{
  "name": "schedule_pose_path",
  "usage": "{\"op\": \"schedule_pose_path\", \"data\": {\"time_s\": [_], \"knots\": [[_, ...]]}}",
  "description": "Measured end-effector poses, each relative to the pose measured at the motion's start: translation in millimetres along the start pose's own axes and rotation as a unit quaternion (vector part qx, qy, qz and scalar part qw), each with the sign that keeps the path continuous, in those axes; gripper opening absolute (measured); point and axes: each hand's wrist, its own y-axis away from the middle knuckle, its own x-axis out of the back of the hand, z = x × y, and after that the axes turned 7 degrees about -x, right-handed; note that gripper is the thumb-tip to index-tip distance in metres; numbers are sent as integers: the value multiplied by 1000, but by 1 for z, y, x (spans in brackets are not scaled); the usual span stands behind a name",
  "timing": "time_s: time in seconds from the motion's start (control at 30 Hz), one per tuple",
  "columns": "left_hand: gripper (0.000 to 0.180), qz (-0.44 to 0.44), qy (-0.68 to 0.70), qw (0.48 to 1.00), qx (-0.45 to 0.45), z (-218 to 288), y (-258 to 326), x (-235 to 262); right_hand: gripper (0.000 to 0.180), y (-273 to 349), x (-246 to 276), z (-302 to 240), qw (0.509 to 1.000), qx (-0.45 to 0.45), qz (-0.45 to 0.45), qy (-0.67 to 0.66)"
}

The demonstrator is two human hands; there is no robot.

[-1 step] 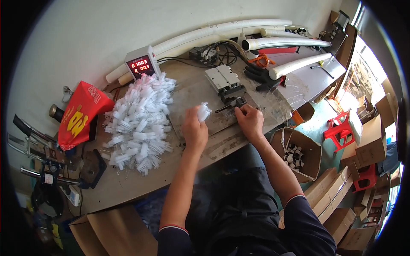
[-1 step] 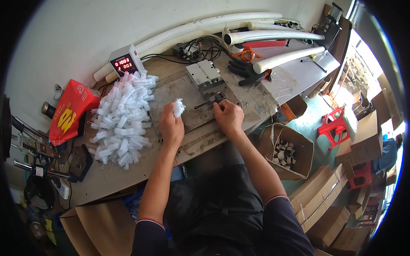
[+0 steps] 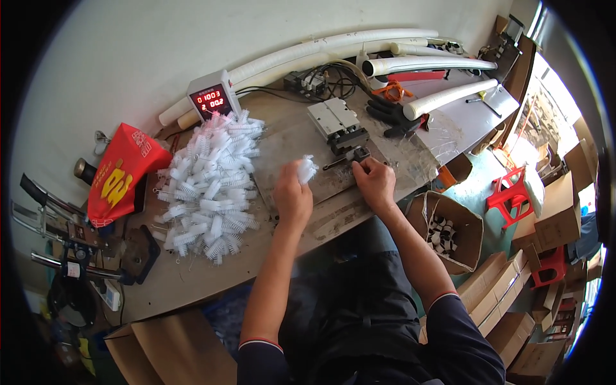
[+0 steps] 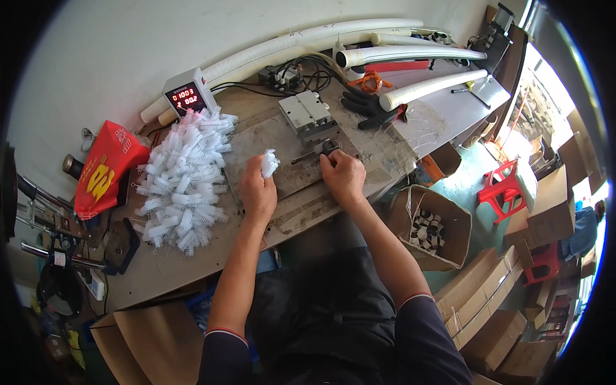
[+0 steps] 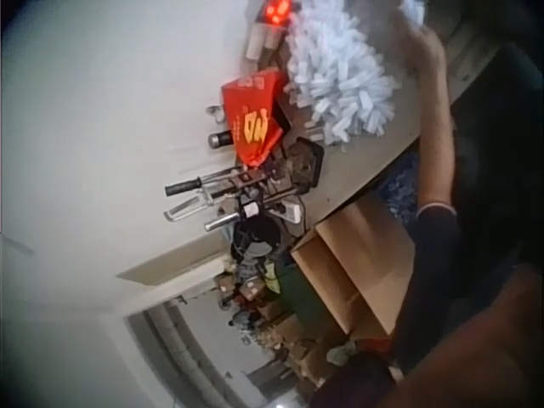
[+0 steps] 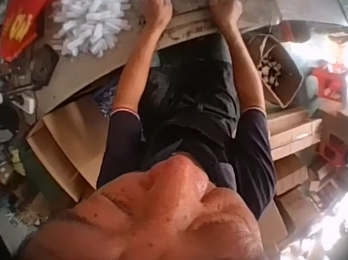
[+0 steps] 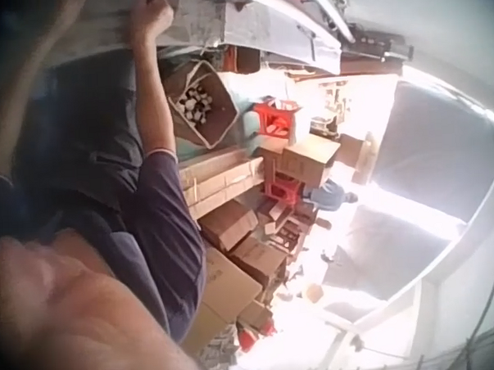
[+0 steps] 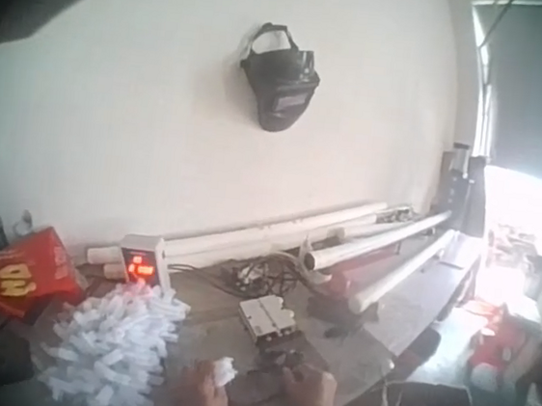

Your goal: Use a crimping machine to assemble small white plastic brush components.

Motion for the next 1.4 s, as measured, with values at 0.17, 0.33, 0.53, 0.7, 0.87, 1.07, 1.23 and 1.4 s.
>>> {"op": "schedule_pose_path", "data": {"time_s": [0.17,0.33,0.53,0.7,0.87,1.07,1.23,1.4], "knots": [[34,-38,-6,999,0,-1,4,-4,27,2,3,-1,1000,1,1,-9],[29,-64,-11,998,1,3,4,-5,26,3,3,0,1000,6,8,-16],[23,-85,-44,995,-11,13,-8,-13,27,1,5,0,999,-10,-1,-33],[28,-163,-78,984,-8,22,-11,-24,28,2,5,2,999,-11,-2,-48],[32,-188,-130,973,-37,22,-9,-27,30,1,6,2,998,-17,0,-66],[36,-124,-131,981,-69,16,2,-13,39,-4,15,9,970,-88,-33,-223],[38,-79,-104,982,-137,20,13,0,41,-6,21,15,926,-97,-83,-355],[34,-56,-112,974,-191,33,14,0,29,-3,19,13,886,-104,-152,-425]]}}
